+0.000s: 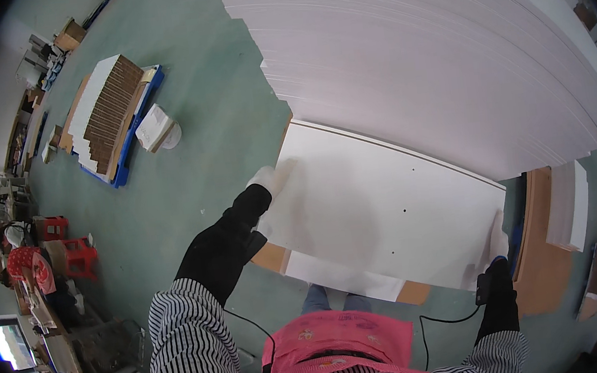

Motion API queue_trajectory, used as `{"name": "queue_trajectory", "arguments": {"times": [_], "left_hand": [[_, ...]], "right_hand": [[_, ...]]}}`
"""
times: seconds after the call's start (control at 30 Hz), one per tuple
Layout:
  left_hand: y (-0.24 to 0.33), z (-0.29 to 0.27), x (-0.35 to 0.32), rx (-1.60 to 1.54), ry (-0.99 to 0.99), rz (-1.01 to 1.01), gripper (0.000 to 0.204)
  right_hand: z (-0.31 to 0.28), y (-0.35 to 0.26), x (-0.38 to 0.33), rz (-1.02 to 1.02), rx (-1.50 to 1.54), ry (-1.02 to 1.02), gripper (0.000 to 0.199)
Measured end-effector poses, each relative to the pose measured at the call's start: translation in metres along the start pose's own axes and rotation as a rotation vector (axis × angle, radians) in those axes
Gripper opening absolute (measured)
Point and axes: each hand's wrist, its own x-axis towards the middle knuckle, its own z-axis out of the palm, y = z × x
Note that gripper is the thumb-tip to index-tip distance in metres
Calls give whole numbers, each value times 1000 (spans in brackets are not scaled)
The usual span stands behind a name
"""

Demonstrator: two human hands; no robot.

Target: Taking white furniture panels from a workbench and stacking them onto a larger palletized stack on the floor.

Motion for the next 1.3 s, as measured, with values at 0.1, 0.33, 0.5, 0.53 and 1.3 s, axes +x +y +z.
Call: {"name": "queue_trajectory", "arguments": {"times": [0.1, 0.33, 0.5, 0.53, 1.3], "left_hand": [[33, -56, -53, 286, 268, 293, 61], [-153, -11, -47, -1223, -112, -326, 72], [-131, 32, -57, -1816, -618, -502, 80], [-128, 37, -52, -1934, -587, -490, 78], [-116, 67, -44, -944, 58, -180, 31]], "right_hand": [[1, 0, 3, 24, -42, 46, 103], [-16, -1, 20, -187, -291, 17, 81], [-12, 39, 13, -54, 510, -221, 74], [-10, 43, 15, -34, 485, -223, 74], [23, 0, 3, 70, 490, -124, 66]]}}
